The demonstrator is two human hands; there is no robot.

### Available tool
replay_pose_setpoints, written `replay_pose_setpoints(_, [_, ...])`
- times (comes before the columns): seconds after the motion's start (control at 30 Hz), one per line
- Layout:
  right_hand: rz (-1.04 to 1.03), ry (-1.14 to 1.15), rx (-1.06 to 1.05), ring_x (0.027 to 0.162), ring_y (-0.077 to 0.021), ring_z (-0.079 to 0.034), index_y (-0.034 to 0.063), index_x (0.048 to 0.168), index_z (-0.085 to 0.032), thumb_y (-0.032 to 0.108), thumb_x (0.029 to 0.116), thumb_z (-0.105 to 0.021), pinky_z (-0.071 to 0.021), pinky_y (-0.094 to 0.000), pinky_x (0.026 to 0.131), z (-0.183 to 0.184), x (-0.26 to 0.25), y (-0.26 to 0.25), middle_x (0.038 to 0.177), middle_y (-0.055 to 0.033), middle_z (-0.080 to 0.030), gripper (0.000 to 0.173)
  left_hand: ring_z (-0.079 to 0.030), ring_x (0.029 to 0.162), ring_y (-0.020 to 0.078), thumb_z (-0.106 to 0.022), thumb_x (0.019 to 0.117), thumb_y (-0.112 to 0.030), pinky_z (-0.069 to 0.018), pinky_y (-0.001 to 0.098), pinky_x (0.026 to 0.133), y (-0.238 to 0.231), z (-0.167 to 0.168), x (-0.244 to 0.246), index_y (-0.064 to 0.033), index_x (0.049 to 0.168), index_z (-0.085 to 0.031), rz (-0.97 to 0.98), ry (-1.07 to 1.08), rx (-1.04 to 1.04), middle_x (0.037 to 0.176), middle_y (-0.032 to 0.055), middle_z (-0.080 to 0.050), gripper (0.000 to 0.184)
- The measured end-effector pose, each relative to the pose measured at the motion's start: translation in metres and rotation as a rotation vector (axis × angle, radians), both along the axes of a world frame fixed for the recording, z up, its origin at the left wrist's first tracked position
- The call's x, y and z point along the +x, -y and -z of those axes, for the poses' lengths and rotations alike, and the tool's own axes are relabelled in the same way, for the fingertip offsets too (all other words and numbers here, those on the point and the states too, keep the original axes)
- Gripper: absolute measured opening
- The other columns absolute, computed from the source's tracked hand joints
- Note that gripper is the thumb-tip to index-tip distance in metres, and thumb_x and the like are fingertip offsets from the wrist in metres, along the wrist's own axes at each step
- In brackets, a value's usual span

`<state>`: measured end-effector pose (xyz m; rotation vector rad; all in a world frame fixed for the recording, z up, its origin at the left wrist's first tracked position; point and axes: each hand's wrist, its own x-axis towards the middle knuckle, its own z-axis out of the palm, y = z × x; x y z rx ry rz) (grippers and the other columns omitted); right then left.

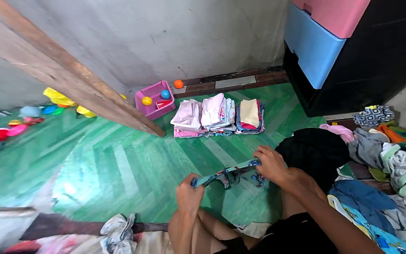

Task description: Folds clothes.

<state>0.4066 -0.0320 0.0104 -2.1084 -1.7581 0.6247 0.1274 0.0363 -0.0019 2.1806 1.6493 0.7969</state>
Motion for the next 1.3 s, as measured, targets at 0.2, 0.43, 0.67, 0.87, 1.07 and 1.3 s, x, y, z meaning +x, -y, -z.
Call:
replay_pose_setpoints(0.2, [-0.073,-0.556,0.364,0.105,-0.0176,-0.069,-0.0052,0.106,-0.074,0.005,0.0949,-0.058,-0.0539,-0.0341,0.096,0.027,0.05,0.031,0.108,-0.0148,-0.074,0.022,-0.062,0.075,-0.0088,-0.054,0.0824,-0.006,-0.0529,0.0127,0.071,-0.015,-0.013,-0.067,-0.0094,0.089,-0.07,0.356,0.482,-0.135,0.081,-0.0139,-0.069,0.018])
replay_pose_setpoints(0.43, [0.088,-1.234,0.22,0.073,0.0015,-0.062,0.0111,0.092,-0.066,0.008,0.0976,-0.051,-0.053,-0.019,0.07,0.023,0.056,0.016,0.081,0.0097,-0.067,0.016,-0.071,0.084,0.0025,-0.061,0.0941,-0.022,-0.0599,0.0205,0.073,-0.065,-0.012,-0.055,-0.0174,0.11,-0.072,0.366,1.09,-0.442,0.097,-0.0063,-0.076,0.019])
replay_pose_setpoints(0.67, [0.655,-1.079,-0.19,0.118,-0.0329,-0.058,-0.0061,0.132,-0.058,0.033,0.098,-0.07,-0.0464,-0.0534,0.101,0.152,0.045,-0.018,0.129,-0.024,-0.061,0.053,-0.058,0.123,0.0378,-0.02,0.1062,-0.062,-0.0479,0.0532,0.101,-0.079,0.137,-0.001,0.0021,0.15,-0.04,-0.174,0.836,-1.083,0.141,0.0274,-0.053,0.08])
replay_pose_setpoints(0.87, [0.682,-0.953,-0.228,0.117,-0.0333,-0.06,-0.0055,0.125,-0.064,0.016,0.1024,-0.063,-0.0458,-0.054,0.101,0.185,0.042,-0.015,0.125,-0.0242,-0.064,0.031,-0.063,0.08,0.0168,-0.064,0.0994,-0.005,-0.055,0.0317,0.074,-0.066,0.194,0.011,0.0071,0.126,-0.059,-0.322,0.741,-0.946,0.11,0.0192,-0.065,0.03])
replay_pose_setpoints(1.07, [0.609,-0.809,-0.258,0.135,-0.0401,-0.052,-0.0007,0.148,-0.049,0.017,0.1016,-0.065,-0.0417,-0.0583,0.11,0.194,0.043,-0.014,0.145,-0.0273,-0.052,0.052,-0.064,0.074,0.0193,-0.069,0.0961,-0.003,-0.0555,0.0332,0.066,-0.067,0.187,0.009,0.0025,0.142,-0.045,-0.388,0.737,-0.929,0.111,0.0237,-0.065,0.052])
replay_pose_setpoints(1.3, [0.622,-0.877,0.145,0.097,-0.0289,-0.068,0.0068,0.154,-0.041,0.007,0.0987,-0.065,-0.0545,-0.0447,0.087,0.127,0.053,-0.031,0.117,-0.0241,-0.067,0.06,-0.064,0.073,0.0149,-0.067,0.0985,-0.01,-0.0557,0.0314,0.069,-0.12,0.102,0.027,0.003,0.146,-0.04,-0.208,0.738,-0.714,0.102,0.0202,-0.068,0.056])
